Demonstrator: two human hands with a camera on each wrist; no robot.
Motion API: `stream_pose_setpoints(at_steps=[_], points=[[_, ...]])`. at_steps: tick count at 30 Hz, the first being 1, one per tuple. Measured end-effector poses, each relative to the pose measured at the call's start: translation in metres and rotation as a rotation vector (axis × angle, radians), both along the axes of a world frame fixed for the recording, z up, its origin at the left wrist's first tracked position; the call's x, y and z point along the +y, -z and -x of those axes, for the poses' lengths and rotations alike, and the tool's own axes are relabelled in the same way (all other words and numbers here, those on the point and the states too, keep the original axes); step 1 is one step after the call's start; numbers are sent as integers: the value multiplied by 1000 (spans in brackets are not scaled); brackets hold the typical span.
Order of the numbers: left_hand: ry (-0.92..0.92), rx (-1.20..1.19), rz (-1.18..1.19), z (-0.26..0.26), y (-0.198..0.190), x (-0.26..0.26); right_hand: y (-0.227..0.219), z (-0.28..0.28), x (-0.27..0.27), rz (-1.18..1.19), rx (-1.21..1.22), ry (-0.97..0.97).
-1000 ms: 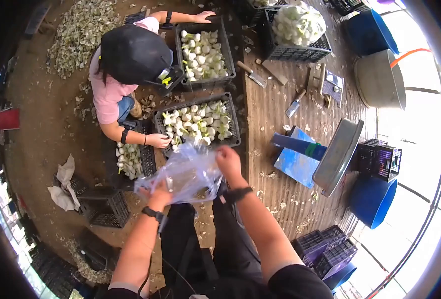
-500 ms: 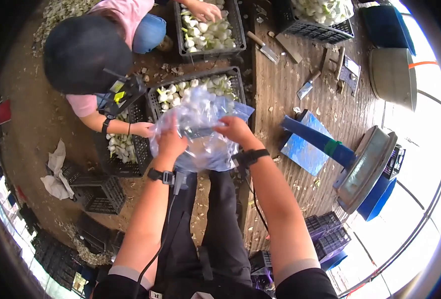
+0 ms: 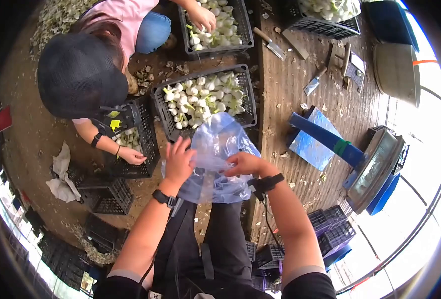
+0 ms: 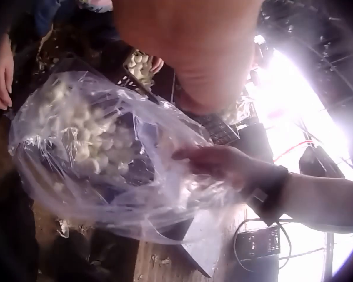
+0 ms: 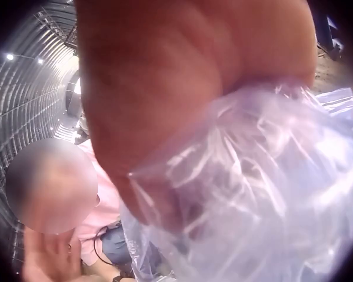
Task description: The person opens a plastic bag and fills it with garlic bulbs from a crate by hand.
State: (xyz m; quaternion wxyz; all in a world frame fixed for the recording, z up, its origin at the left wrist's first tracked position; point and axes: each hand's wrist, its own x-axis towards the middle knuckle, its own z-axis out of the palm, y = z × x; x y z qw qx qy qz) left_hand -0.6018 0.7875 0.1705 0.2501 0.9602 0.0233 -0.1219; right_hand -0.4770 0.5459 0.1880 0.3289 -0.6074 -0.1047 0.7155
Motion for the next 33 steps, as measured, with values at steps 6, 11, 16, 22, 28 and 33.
stream_pose_setpoints(at_steps=[6, 11, 16, 22, 28, 33], points=[[-516, 374, 326, -4, -1, -23, -21, -31, 16, 172, -1550, 142], [-727, 310, 445, -18, 1, -42, -44, 14, 58, -48, -945, 345], [-564, 303, 692, 1, 3, -44, 62, 19, 24, 643, -660, -65], [-666, 559, 548, 36, 22, -29, 73, 36, 10, 682, -509, -321], [-625, 576, 483, 55, 32, -39, -12, -4, 41, 18, -185, -273], [-216, 888, 493, 53, 52, -86, 98, -80, 50, 129, -329, 394]])
